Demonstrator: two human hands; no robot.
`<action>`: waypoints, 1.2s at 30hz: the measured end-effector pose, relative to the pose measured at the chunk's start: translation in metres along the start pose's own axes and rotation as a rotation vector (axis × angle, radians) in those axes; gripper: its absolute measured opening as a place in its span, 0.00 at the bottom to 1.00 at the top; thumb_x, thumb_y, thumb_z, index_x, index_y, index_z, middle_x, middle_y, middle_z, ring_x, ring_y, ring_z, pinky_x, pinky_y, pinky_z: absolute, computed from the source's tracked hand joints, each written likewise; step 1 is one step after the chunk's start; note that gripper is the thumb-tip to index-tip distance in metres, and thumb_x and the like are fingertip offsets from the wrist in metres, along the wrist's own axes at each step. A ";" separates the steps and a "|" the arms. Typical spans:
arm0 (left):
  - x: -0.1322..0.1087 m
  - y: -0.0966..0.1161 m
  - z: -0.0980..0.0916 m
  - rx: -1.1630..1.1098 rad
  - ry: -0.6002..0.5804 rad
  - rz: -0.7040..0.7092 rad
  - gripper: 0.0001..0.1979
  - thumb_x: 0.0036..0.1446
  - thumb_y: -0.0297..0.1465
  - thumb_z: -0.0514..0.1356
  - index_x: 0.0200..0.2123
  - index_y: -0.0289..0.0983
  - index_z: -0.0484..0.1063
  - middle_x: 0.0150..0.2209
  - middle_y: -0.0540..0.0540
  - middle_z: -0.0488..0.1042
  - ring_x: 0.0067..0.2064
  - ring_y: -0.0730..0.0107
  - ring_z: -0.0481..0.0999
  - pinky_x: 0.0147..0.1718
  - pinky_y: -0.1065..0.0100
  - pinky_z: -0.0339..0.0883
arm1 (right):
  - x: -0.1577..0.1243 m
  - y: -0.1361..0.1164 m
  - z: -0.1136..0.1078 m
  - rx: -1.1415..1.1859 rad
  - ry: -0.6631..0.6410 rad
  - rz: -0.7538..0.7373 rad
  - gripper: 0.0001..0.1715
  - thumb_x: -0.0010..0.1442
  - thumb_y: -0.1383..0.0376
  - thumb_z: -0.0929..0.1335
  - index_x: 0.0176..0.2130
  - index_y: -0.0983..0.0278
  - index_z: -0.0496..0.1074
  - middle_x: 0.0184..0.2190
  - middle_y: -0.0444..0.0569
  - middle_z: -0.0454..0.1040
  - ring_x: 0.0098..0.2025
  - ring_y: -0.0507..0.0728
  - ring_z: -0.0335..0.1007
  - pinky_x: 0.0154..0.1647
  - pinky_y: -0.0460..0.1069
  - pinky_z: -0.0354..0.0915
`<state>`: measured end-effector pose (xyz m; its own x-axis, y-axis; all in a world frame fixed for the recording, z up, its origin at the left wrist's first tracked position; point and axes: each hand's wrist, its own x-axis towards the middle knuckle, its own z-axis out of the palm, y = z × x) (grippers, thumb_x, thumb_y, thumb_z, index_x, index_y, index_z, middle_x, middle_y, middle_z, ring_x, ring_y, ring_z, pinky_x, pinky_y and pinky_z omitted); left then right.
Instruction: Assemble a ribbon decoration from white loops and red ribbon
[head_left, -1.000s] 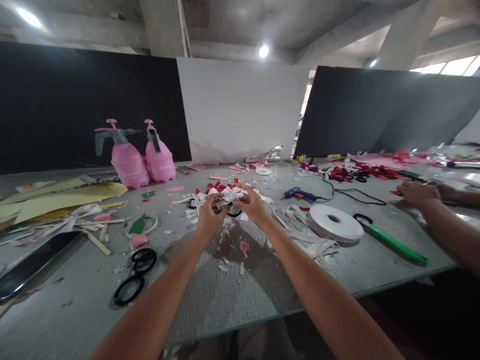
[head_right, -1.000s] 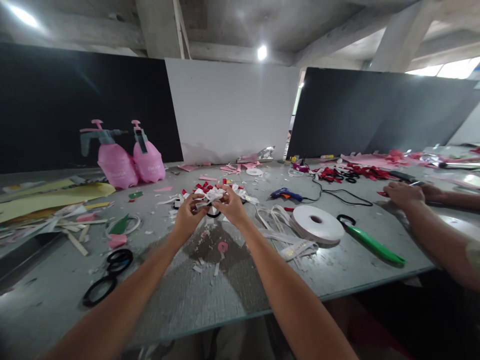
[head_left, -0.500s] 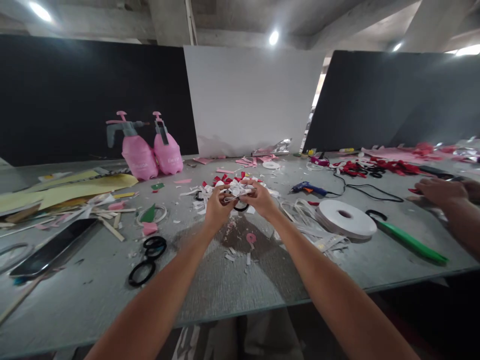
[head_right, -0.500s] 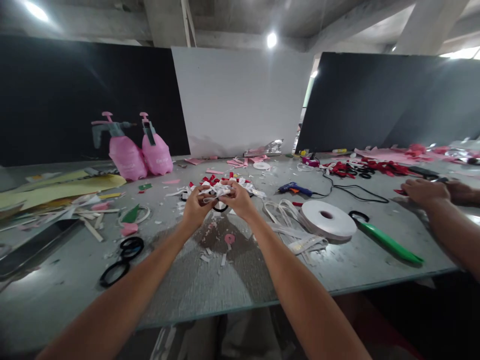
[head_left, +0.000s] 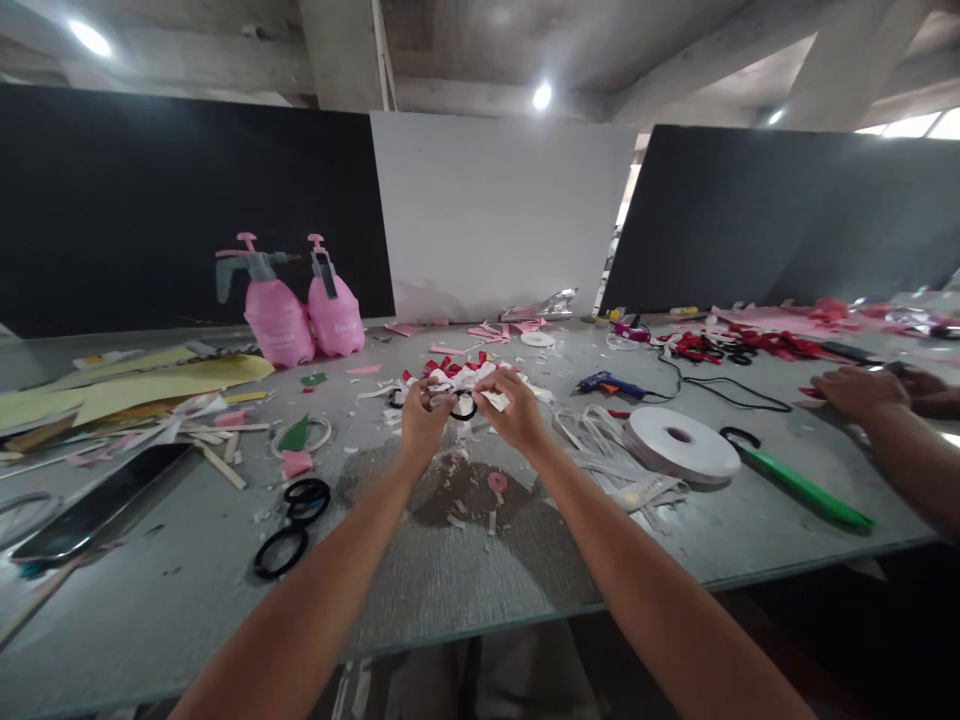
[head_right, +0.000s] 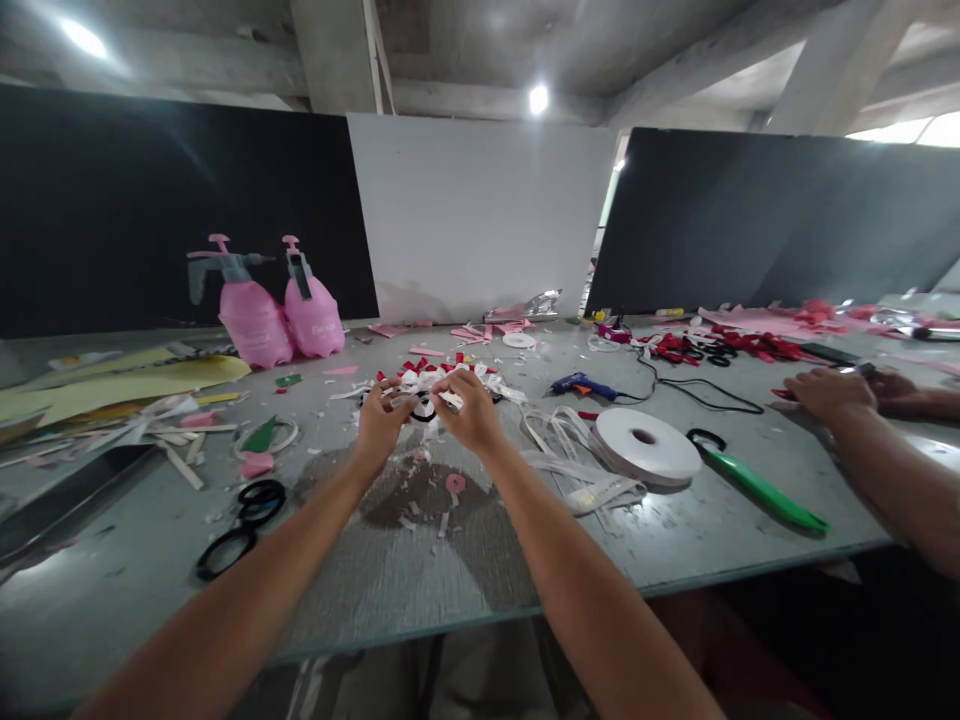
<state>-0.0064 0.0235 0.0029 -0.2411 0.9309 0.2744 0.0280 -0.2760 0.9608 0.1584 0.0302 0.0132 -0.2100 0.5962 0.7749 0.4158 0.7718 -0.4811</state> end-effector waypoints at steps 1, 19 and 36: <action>0.001 -0.001 0.000 -0.014 0.006 -0.020 0.25 0.45 0.34 0.66 0.47 0.37 0.65 0.34 0.47 0.76 0.31 0.72 0.74 0.29 0.71 0.67 | 0.000 0.000 0.002 -0.009 -0.041 -0.025 0.07 0.61 0.64 0.65 0.37 0.62 0.73 0.37 0.52 0.74 0.45 0.59 0.68 0.51 0.54 0.63; -0.006 0.007 0.000 0.187 0.037 0.353 0.16 0.55 0.41 0.60 0.44 0.39 0.68 0.43 0.44 0.73 0.41 0.67 0.72 0.41 0.68 0.64 | -0.001 0.027 0.022 0.335 -0.016 0.500 0.18 0.53 0.53 0.70 0.31 0.66 0.75 0.24 0.46 0.75 0.26 0.54 0.69 0.26 0.47 0.62; 0.009 -0.002 -0.009 0.219 0.006 0.229 0.17 0.51 0.38 0.63 0.43 0.37 0.74 0.38 0.46 0.76 0.30 0.72 0.70 0.30 0.71 0.63 | 0.003 0.023 0.009 0.466 -0.062 0.655 0.18 0.45 0.55 0.73 0.31 0.66 0.74 0.27 0.47 0.76 0.23 0.52 0.69 0.20 0.45 0.65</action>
<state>-0.0178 0.0304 0.0031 -0.2104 0.8489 0.4848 0.2905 -0.4192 0.8602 0.1589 0.0517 0.0007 -0.1062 0.9601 0.2586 0.0630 0.2661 -0.9619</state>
